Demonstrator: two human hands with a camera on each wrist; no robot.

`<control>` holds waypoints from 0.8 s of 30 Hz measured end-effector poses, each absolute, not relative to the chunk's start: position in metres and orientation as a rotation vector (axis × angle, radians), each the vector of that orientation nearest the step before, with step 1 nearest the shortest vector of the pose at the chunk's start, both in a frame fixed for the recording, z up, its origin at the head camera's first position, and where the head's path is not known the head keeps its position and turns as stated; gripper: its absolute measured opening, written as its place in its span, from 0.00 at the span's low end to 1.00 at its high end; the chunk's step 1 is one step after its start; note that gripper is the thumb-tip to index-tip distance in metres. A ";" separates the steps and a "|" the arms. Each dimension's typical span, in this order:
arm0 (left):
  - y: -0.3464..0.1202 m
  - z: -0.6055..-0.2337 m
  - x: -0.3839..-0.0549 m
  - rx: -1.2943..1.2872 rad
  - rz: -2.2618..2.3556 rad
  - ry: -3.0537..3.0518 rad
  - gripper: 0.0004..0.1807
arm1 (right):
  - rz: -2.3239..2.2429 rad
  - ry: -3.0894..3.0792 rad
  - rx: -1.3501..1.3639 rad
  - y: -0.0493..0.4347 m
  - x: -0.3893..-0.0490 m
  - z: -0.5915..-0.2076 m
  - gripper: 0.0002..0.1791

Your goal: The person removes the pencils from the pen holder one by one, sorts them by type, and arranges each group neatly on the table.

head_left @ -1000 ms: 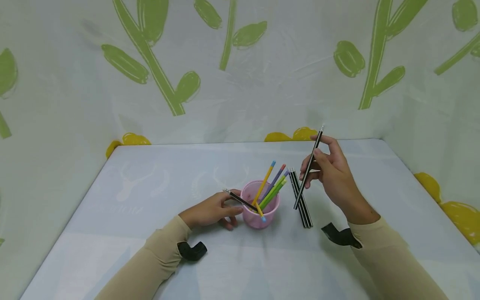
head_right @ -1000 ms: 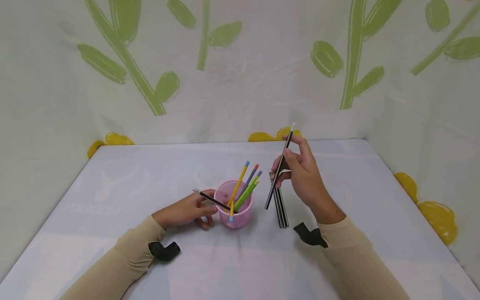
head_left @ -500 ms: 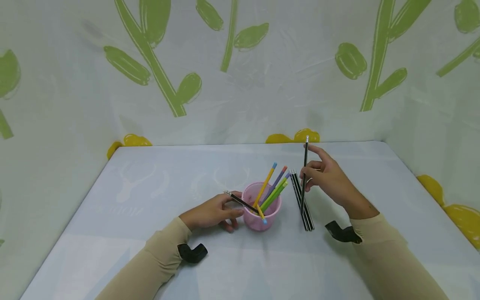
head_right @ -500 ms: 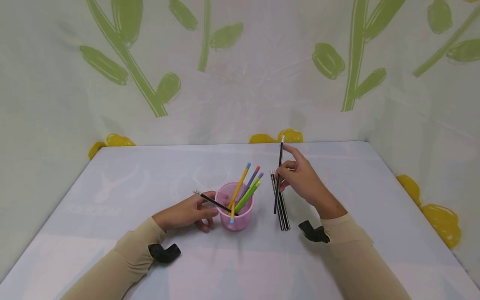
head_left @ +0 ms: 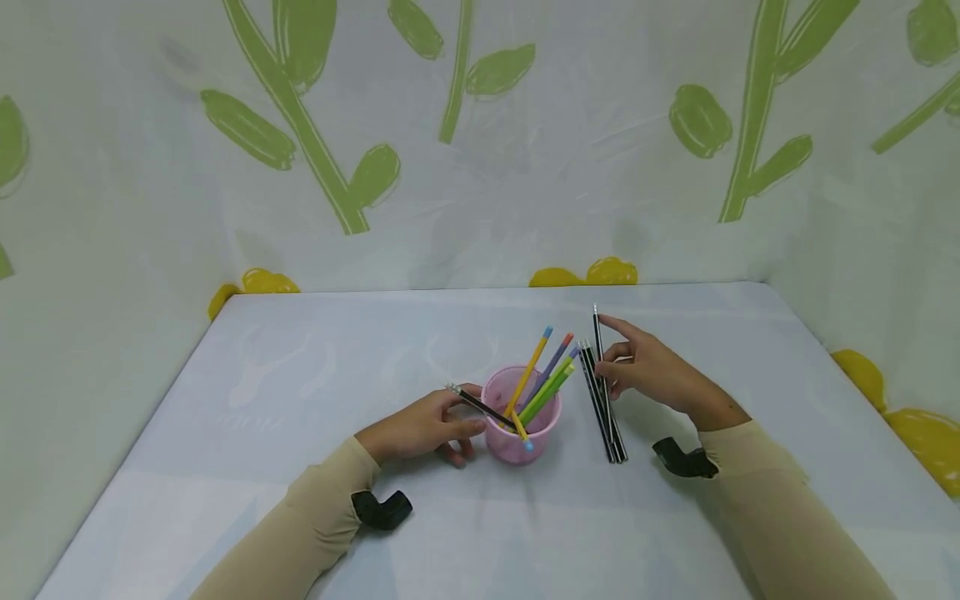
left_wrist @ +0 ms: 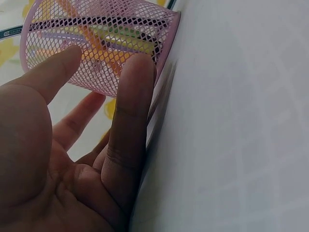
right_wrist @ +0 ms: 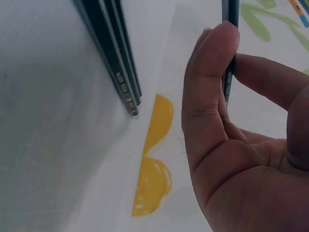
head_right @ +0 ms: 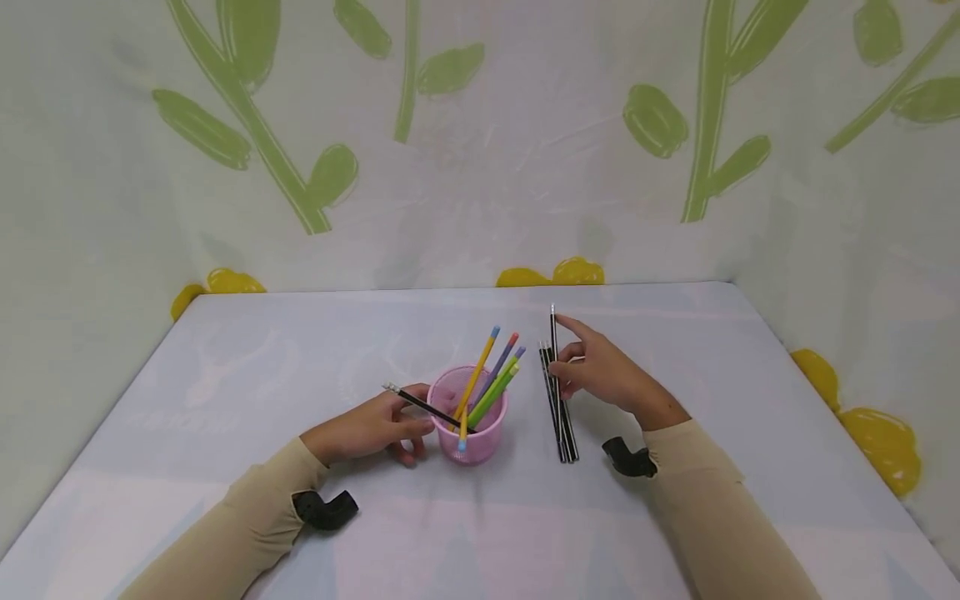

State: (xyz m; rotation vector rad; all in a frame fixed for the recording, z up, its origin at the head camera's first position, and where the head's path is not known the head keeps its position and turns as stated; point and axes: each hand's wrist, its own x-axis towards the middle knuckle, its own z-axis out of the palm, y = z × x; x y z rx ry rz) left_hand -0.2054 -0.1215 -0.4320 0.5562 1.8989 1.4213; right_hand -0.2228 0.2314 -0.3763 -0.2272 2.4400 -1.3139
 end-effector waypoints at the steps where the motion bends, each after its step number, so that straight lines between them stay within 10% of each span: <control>1: -0.122 -0.432 -0.205 0.553 1.420 1.899 0.27 | -1.302 2.435 -0.231 0.232 -0.223 -0.378 0.46; 24: -0.121 -0.432 -0.204 0.566 1.424 1.876 0.27 | -0.999 2.507 -0.193 0.243 -0.229 -0.398 0.41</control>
